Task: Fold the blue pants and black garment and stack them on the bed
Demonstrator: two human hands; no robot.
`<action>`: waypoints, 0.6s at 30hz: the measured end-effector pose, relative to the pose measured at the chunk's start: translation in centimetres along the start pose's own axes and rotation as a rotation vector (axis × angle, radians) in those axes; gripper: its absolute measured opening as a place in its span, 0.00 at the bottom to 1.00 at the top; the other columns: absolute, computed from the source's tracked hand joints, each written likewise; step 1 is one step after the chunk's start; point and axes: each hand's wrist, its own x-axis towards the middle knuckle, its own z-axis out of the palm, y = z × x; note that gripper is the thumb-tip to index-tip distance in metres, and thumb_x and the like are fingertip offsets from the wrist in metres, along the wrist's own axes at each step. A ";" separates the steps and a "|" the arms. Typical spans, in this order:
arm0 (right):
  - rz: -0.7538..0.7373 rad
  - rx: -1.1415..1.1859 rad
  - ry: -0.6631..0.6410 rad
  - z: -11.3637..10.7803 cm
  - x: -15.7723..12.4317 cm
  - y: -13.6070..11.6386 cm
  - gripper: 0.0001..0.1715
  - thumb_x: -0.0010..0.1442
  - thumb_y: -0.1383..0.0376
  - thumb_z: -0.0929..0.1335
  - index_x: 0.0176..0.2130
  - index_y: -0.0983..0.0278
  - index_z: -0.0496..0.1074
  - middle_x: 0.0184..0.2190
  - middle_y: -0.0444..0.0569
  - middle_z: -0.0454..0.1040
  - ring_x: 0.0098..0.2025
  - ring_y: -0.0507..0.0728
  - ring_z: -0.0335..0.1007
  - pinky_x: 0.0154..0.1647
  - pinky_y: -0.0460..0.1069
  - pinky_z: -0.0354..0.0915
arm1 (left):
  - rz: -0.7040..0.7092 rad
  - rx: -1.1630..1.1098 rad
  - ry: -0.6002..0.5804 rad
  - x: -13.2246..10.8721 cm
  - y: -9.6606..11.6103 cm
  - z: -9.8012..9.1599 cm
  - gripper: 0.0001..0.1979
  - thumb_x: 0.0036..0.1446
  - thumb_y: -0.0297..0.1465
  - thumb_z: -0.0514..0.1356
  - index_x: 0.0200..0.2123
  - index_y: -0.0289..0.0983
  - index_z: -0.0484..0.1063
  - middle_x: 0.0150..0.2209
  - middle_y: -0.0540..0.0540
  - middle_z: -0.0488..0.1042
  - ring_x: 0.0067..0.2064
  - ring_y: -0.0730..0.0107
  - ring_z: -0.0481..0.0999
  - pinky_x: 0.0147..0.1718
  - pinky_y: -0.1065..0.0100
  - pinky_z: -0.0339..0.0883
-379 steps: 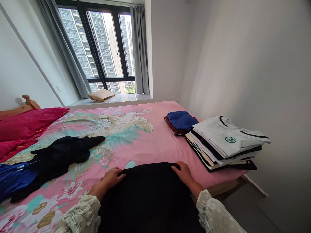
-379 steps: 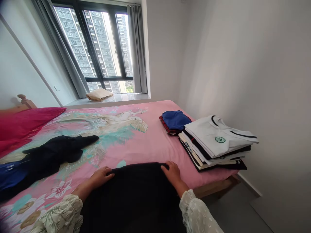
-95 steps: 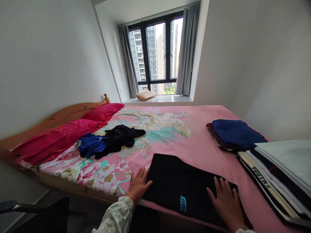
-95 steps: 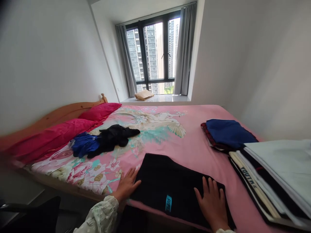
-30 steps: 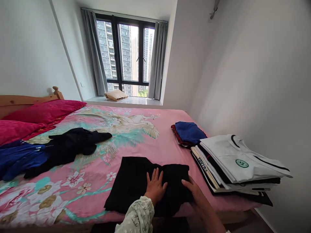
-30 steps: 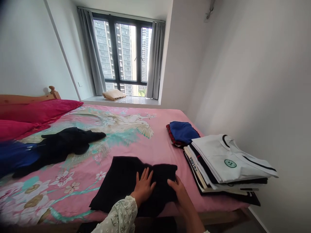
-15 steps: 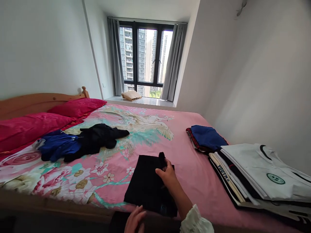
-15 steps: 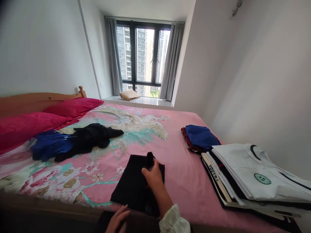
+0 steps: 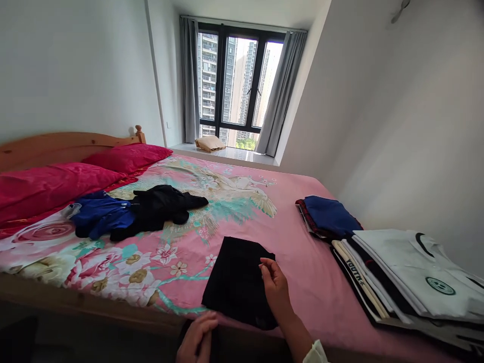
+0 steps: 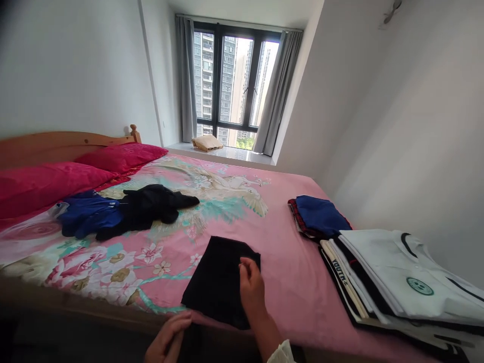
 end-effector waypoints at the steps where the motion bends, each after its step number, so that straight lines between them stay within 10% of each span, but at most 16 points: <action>1: -0.053 -0.058 0.017 -0.6 -0.4 -0.2 0.17 0.60 0.57 0.62 0.45 0.61 0.70 0.42 0.50 0.74 0.46 0.59 0.70 0.49 0.55 0.67 | 0.023 0.012 -0.053 2.2 1.6 0.4 0.14 0.60 0.38 0.50 0.40 0.47 0.75 0.47 0.50 0.76 0.51 0.61 0.74 0.51 0.56 0.72; 5: -0.283 -0.340 -0.042 0.0 -2.4 0.7 0.21 0.61 0.63 0.60 0.53 0.61 0.67 0.55 0.52 0.69 0.61 0.61 0.58 0.62 0.61 0.53 | 0.242 0.132 -0.342 10.9 5.3 4.3 0.19 0.64 0.31 0.43 0.49 0.42 0.71 0.55 0.48 0.71 0.61 0.69 0.63 0.60 0.58 0.59; 8: -0.258 -0.603 -0.194 0.9 -4.3 3.4 0.30 0.57 0.64 0.63 0.59 0.63 0.62 0.62 0.53 0.59 0.66 0.66 0.46 0.65 0.67 0.42 | 0.252 0.450 -0.596 14.9 4.0 7.5 0.22 0.62 0.33 0.46 0.59 0.45 0.62 0.63 0.48 0.59 0.66 0.62 0.53 0.63 0.43 0.41; 13: -0.158 -0.648 -0.299 -1.0 -7.9 8.9 0.39 0.53 0.63 0.68 0.63 0.58 0.57 0.66 0.49 0.50 0.67 0.68 0.42 0.65 0.67 0.41 | 0.173 0.606 -0.675 15.8 -0.5 9.5 0.27 0.60 0.41 0.49 0.62 0.43 0.56 0.66 0.45 0.50 0.67 0.54 0.47 0.59 0.33 0.33; 18: 0.113 -0.205 0.074 -4.3 -9.1 10.1 0.37 0.57 0.49 0.63 0.60 0.66 0.59 0.63 0.58 0.56 0.65 0.66 0.50 0.62 0.60 0.54 | 0.177 0.656 -0.688 15.5 -1.5 9.6 0.27 0.61 0.43 0.46 0.63 0.47 0.52 0.67 0.49 0.47 0.68 0.59 0.44 0.61 0.38 0.32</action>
